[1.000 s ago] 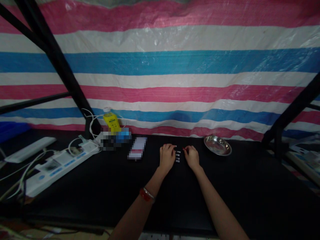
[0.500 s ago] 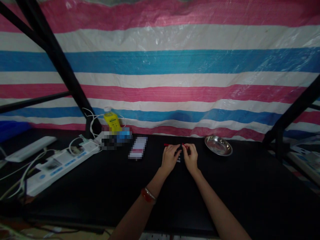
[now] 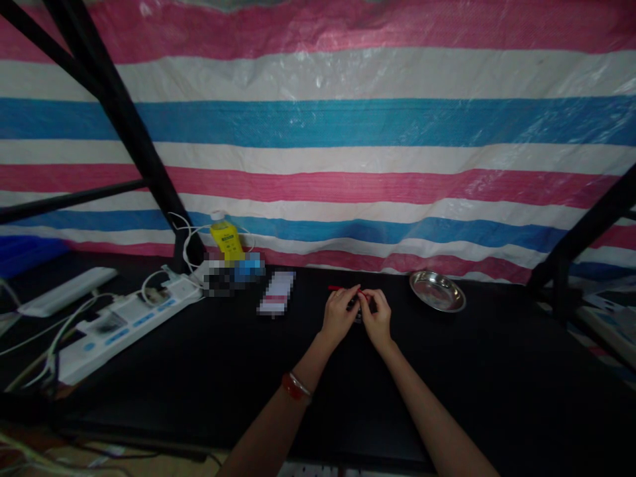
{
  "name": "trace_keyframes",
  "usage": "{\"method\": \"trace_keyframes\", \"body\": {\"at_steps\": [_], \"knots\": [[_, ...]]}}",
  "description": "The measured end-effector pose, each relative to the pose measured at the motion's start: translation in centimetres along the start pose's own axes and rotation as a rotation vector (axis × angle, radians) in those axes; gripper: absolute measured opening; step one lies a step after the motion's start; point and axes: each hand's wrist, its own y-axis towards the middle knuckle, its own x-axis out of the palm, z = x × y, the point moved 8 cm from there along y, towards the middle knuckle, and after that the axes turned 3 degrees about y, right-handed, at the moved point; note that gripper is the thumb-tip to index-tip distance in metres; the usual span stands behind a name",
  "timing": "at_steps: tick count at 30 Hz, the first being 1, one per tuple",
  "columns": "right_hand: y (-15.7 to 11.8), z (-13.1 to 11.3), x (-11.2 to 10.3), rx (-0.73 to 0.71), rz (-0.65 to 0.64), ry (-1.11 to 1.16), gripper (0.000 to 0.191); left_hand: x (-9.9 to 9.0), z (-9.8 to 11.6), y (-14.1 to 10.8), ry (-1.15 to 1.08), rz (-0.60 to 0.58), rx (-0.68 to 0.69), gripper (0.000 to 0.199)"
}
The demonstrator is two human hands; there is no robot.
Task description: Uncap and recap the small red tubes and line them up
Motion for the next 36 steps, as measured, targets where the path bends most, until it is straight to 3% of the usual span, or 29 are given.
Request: {"method": "trace_keyframes", "body": {"at_steps": [5, 12, 21, 28, 36], "knots": [[0.2, 0.1, -0.3, 0.027, 0.023, 0.01, 0.019, 0.0, 0.2, 0.1, 0.027, -0.003, 0.023, 0.028], [0.2, 0.3, -0.3, 0.044, 0.015, 0.031, 0.02, -0.6, 0.1, 0.1, 0.026, 0.04, -0.039, 0.015], [0.3, 0.6, -0.5, 0.058, 0.034, 0.046, 0.025, -0.9, -0.3, 0.3, -0.007, 0.052, -0.122, 0.013], [0.0, 0.2, 0.2, 0.01, -0.05, 0.071, 0.022, -1.0, -1.3, 0.1, -0.013, 0.086, -0.169, 0.013], [-0.1, 0.1, 0.8, -0.024, -0.119, 0.047, 0.025, -1.3, -0.7, 0.2, -0.005, 0.085, -0.126, 0.015]]}}
